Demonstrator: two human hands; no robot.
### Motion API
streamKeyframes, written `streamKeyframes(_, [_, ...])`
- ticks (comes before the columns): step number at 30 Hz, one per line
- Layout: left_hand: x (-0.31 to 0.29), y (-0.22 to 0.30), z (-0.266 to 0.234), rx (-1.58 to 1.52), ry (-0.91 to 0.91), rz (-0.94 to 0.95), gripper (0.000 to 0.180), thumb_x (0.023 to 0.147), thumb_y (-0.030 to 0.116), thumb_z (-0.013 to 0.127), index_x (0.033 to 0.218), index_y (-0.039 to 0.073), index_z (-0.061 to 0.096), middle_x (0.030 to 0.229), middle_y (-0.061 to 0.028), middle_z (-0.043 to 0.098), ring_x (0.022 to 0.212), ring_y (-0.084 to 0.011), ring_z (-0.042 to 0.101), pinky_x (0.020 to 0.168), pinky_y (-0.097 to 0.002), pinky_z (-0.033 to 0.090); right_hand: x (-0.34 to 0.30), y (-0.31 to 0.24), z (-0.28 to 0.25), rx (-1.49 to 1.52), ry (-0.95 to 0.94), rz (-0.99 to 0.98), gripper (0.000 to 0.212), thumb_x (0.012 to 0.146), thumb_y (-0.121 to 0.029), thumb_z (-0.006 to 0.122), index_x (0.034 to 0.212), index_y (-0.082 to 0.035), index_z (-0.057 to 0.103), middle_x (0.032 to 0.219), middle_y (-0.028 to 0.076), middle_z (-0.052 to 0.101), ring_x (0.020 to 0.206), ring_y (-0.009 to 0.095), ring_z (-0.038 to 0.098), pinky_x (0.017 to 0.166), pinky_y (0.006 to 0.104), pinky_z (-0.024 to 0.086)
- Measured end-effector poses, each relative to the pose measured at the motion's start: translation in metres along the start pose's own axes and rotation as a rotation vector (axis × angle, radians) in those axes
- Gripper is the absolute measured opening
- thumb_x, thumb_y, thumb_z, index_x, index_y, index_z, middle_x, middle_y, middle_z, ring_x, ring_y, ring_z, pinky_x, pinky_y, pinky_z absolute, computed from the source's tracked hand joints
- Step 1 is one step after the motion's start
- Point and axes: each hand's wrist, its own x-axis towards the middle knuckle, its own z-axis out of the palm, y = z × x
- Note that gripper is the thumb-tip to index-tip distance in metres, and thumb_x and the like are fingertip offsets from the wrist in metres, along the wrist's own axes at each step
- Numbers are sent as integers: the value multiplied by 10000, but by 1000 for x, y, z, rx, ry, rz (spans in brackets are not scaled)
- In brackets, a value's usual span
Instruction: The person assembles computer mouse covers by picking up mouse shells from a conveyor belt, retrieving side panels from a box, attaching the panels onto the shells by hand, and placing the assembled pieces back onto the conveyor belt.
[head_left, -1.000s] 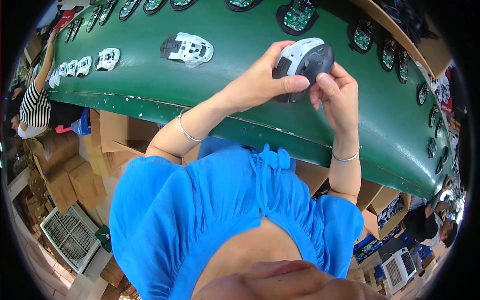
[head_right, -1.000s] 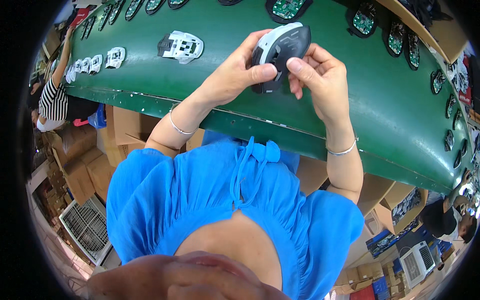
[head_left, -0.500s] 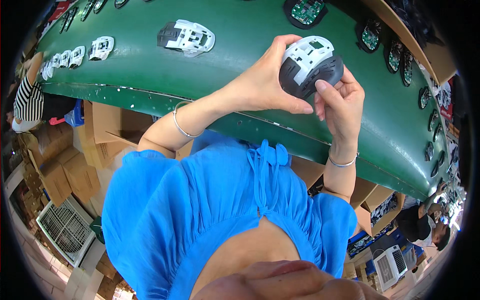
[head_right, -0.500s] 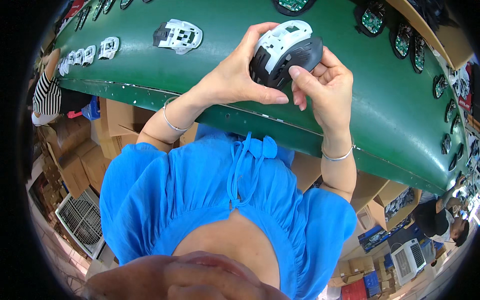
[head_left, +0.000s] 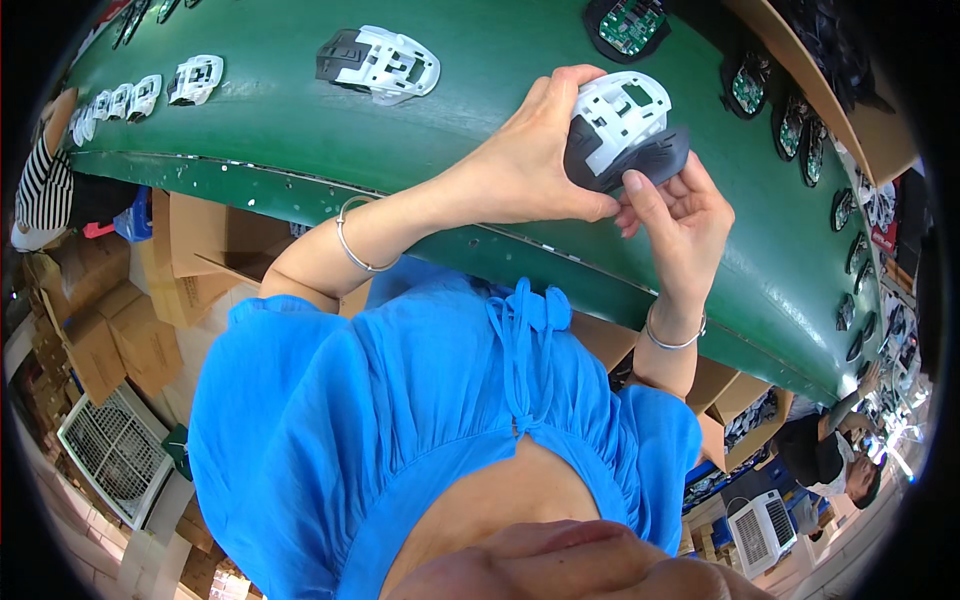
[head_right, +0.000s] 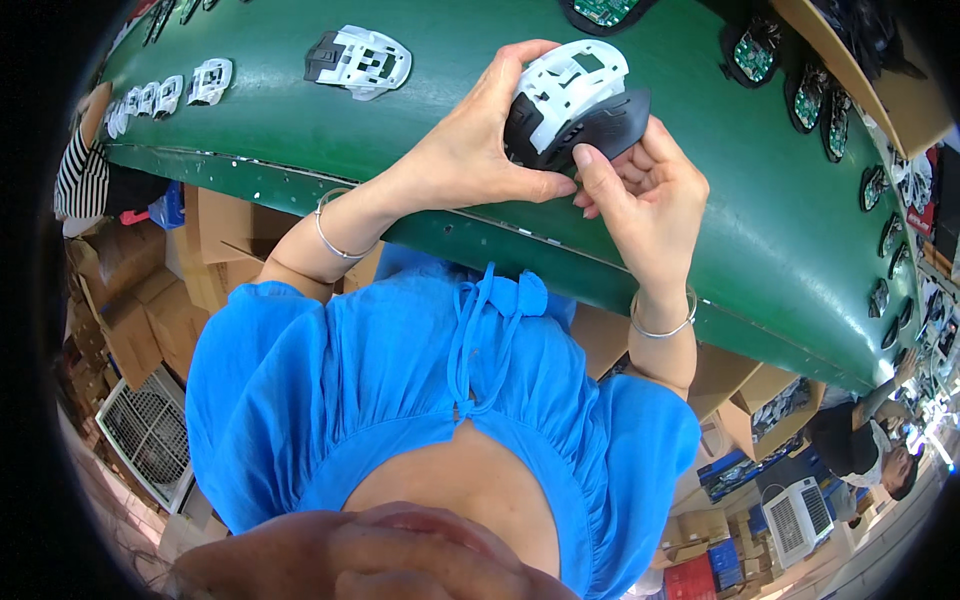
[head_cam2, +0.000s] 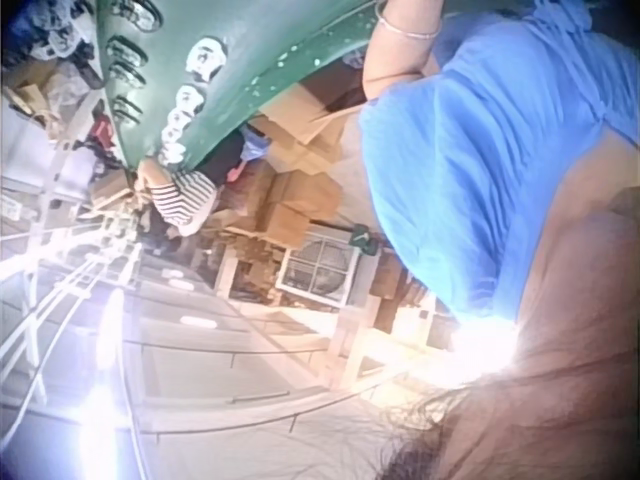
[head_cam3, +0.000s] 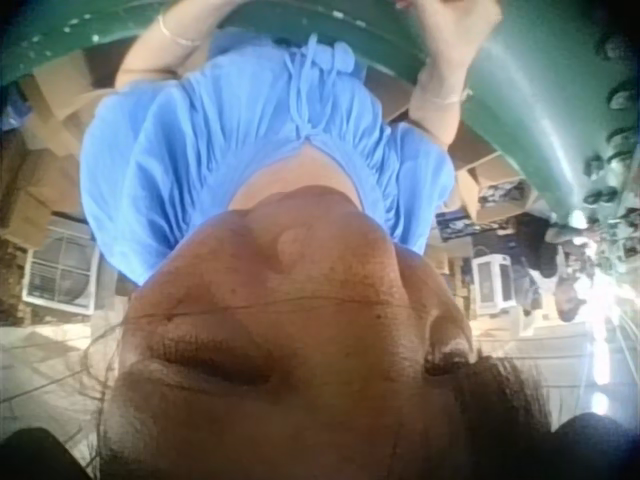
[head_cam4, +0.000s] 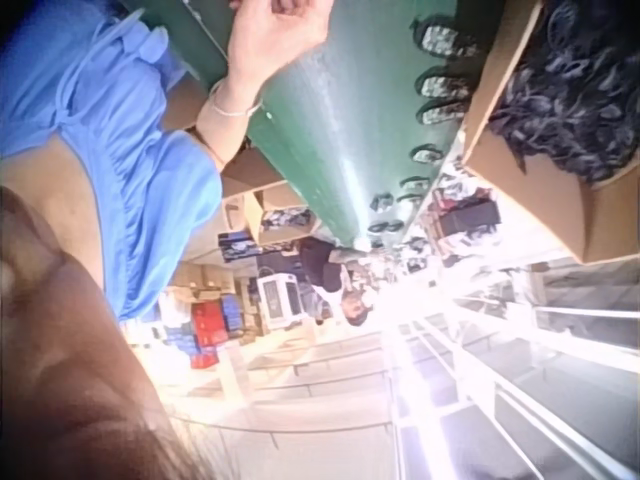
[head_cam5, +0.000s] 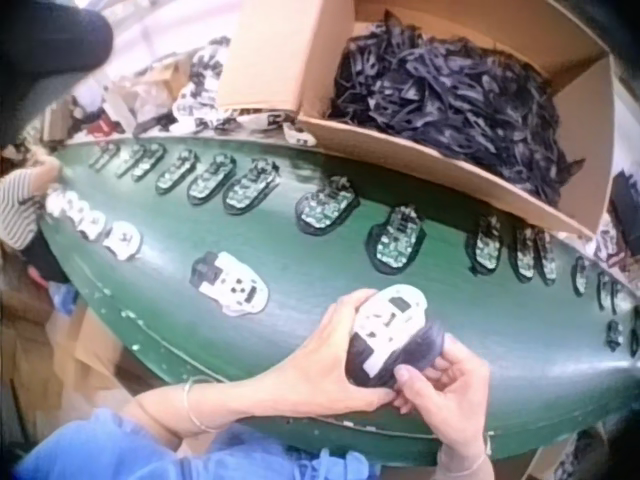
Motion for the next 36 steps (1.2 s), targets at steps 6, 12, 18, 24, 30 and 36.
streamKeyframes(6, [0,-2,-1,0,11,-39,956,587,250,816,1316,8,248,1213,-183,421,1143,-265,446,942,-353,393,0,8,-1,-222,184,-141,113,791,-24,668,798,34,572,621,50,595,484,69,543,415,176,419])
streamKeyframes(12, [-2,-1,-1,-36,-11,-83,975,585,299,818,1317,-3,250,1237,-185,399,1170,-283,422,951,-361,382,1,8,-11,-20,58,-104,190,786,-23,675,676,-13,521,554,33,565,435,58,519,387,168,389])
streamKeyframes(18, [-1,0,-3,-46,-47,-96,1036,583,319,822,1347,-7,203,1250,-195,388,1186,-293,409,958,-360,374,3,11,-11,-33,69,-98,195,785,-22,676,674,-22,516,549,26,556,433,59,521,374,167,374])
streamKeyframes(24, [0,-3,0,-169,-63,-119,967,588,293,749,1305,-59,205,1220,-277,365,1171,-379,396,971,-393,371,7,15,-6,34,104,-65,200,788,-22,670,673,-35,507,529,30,551,419,65,518,368,169,368])
streamKeyframes(30, [-1,-6,-2,-74,-29,-76,873,607,206,691,1299,-58,228,1220,-263,375,1172,-370,399,964,-387,376,7,21,-6,119,22,27,140,778,-44,680,750,-13,547,589,52,588,457,79,542,401,180,399])
streamKeyframes(36, [1,-1,-7,68,-95,103,787,593,97,628,1295,-9,289,1193,-201,430,1120,-314,455,927,-373,391,11,14,-13,215,-78,5,370,656,36,725,993,56,572,944,110,632,857,148,619,757,257,510])
